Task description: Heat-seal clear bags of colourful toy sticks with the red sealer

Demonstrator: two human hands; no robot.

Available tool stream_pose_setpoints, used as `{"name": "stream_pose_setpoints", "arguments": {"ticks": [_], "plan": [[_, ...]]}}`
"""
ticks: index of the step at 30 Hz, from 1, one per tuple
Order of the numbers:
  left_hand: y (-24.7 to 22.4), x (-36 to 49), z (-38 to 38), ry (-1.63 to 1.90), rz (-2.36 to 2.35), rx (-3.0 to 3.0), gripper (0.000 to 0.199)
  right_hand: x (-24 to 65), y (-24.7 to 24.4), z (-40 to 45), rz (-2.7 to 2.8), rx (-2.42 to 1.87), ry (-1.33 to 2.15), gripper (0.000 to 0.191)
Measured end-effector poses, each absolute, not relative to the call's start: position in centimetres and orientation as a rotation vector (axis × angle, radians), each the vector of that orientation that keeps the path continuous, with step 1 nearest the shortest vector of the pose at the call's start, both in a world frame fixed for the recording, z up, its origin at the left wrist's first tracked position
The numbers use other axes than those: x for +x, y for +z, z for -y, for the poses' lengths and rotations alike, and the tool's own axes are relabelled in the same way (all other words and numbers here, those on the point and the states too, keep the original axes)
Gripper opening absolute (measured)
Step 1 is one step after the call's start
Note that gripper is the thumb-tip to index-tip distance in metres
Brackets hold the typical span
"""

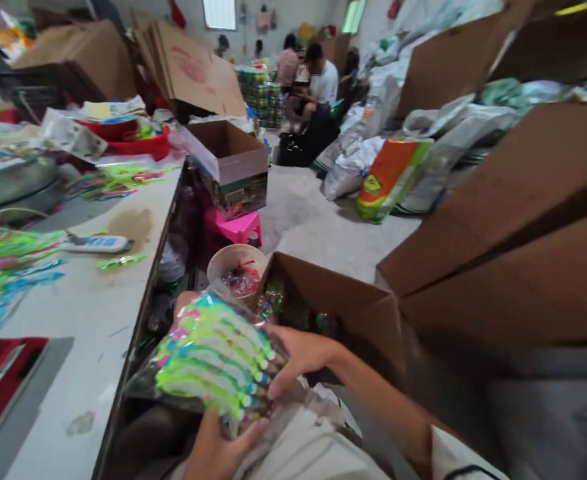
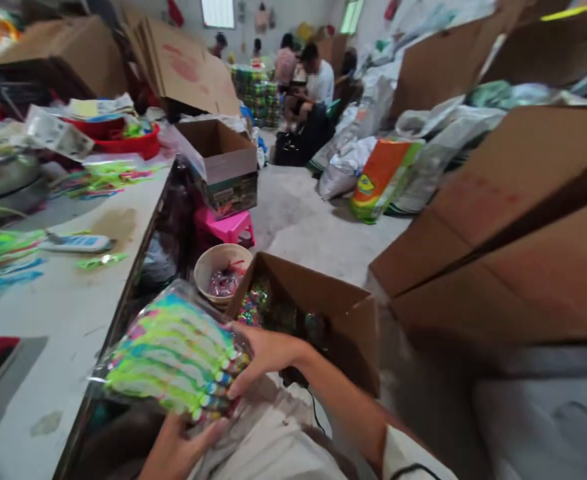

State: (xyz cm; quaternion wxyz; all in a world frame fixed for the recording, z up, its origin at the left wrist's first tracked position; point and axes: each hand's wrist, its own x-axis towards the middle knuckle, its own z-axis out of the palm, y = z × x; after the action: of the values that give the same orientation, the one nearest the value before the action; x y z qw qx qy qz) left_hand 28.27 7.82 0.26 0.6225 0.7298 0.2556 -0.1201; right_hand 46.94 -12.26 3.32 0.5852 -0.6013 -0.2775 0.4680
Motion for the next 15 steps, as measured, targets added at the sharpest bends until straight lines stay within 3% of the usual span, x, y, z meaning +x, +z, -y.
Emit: {"name": "stream_pose_setpoints", "arguments": {"ticks": [4, 8, 12, 15], "plan": [[2.2, 33.3, -5.1, -0.457, -0.187, 1.759, 0.074, 49.7, 0.4, 21.1, 0.367, -1.296, 0.936, 0.111], [2.2, 35.0, -5.0, -0.528, -0.151, 1.741, 0.075, 53.9, -3.5, 26.9, 0.16, -1.368, 0.884, 0.105], [1.0, 33.7, -6.4, -0.509, -0.221, 1.681, 0.07, 56.7, -8.4, 26.9, 0.017, -1.442, 1.106, 0.102], [0.0, 32.1, -7.1, -0.464, -0.255, 1.694, 0.067, 56.6, -11.7, 23.7, -0.101, -1.645, 1.088, 0.085]]}}
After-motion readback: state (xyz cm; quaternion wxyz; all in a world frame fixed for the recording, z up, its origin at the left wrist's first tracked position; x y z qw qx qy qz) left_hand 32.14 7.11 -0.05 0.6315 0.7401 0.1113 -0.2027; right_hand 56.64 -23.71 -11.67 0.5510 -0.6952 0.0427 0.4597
